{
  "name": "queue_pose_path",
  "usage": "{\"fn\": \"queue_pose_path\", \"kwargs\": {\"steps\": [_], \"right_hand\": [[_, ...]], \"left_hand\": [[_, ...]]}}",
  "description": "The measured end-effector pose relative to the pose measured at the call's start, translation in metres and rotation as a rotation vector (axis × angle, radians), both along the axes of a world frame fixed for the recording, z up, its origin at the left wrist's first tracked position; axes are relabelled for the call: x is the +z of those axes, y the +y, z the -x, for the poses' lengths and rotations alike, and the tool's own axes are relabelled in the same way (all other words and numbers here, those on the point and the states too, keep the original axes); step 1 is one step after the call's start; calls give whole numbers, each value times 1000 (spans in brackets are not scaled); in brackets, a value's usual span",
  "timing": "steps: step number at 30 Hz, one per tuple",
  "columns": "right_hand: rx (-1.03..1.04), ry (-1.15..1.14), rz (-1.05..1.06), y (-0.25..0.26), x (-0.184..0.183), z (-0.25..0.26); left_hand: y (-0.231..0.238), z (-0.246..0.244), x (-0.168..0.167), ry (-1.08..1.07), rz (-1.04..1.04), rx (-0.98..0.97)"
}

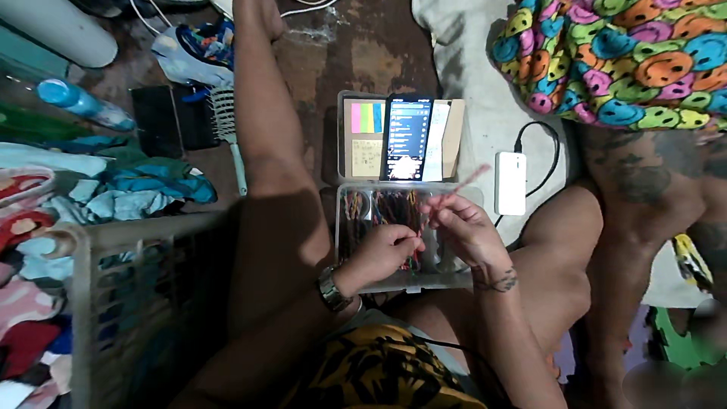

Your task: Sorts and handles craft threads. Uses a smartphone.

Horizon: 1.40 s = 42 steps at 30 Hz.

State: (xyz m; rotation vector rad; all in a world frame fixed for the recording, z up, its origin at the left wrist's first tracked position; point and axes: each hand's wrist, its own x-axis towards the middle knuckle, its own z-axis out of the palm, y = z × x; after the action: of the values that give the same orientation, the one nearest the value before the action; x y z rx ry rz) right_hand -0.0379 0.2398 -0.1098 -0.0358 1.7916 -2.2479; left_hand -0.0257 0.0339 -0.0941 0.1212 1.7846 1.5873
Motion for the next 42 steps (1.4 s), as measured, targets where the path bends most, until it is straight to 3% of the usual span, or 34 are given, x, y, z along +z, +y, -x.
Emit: {"fn": "queue_pose_path", "kwargs": {"steps": [3, 5, 9, 12, 17, 22, 25, 28, 34, 39, 42], "right_hand": [[-124, -17, 64, -3, 1, -4], [-216, -49, 111, -11, 2, -7], [-323, -94, 128, -25, 7, -13], [-373, -119, 78, -39, 10, -16], [-411, -158, 66, -58, 12, -18], [87, -58, -4, -34, 14, -17], [71, -8, -47, -36, 11, -19], [-73, -17, -17, -48, 9, -23], [-313, -58, -81, -77, 10, -32], [-412, -55, -175, -91, 3, -37], [-259, -155, -260, -92, -4, -36]], "left_hand": [[-1, -4, -1, -16, -56, 6], [0, -14, -4, 242, 30, 25], [2, -36, -19, 951, 351, 95], [-3, -44, -19, 1096, 507, 100], [-12, -49, -20, 1056, 512, 133], [-27, -43, -10, 397, 141, 151], [-30, -46, -8, 289, 56, 147], [-31, -53, -11, 427, 95, 154], [-31, -66, -21, 953, 532, 138], [-45, -64, -17, 1003, 638, 35], [-59, -53, -18, 1006, 610, 184]]}}
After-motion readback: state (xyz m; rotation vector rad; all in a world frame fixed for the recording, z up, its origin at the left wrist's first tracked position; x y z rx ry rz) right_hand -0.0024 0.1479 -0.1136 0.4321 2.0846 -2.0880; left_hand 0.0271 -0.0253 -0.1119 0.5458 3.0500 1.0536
